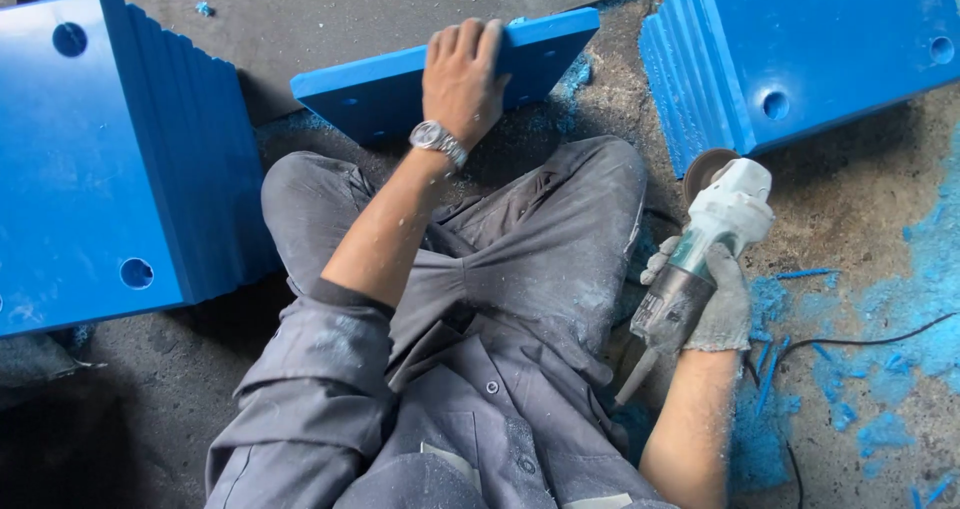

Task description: Grinding the edges of blue plastic parts using a handheld angle grinder while sitting on the floor.

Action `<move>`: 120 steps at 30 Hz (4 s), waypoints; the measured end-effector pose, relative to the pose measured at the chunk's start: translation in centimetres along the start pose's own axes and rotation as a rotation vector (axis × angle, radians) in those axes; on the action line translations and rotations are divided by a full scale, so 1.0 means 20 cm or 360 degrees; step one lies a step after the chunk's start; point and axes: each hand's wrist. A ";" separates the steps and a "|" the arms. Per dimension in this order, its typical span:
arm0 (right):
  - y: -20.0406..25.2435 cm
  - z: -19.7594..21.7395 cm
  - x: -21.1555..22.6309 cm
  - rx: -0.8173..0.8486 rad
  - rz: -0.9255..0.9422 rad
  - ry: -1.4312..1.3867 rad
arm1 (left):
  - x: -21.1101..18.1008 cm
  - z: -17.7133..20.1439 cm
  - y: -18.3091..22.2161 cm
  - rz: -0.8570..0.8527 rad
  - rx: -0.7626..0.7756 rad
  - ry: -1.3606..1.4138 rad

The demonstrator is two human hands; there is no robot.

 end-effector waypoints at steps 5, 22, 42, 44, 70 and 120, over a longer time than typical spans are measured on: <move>0.09 -0.07 -0.01 -0.0065 -0.0031 -0.0068 | -0.30 -0.42 -0.27 -0.0074 0.0248 -0.0049; 0.17 0.00 -0.04 0.0353 0.0027 -0.0139 | 0.14 0.74 0.00 -0.0162 -0.0009 0.0805; 0.03 -0.34 -0.15 0.0773 -0.0084 0.0077 | 0.59 0.66 0.61 0.0291 -0.0496 0.1843; 0.01 -0.36 -0.12 0.0790 -0.0109 0.0068 | 0.56 0.65 0.55 0.0229 -0.0489 0.1636; -0.29 -0.64 0.21 0.0579 -0.0168 0.0771 | 0.45 0.36 0.58 0.0071 -0.0121 0.1532; -0.10 -1.27 -0.28 0.0938 -0.0685 0.1127 | 0.45 0.31 0.57 -0.0014 -0.0319 0.1450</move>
Point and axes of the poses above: each hand's wrist, its own y-axis away from the middle knuckle, its own z-axis out of the back of the hand, x = y × z, and after that the axes turned 13 degrees about x, right-handed
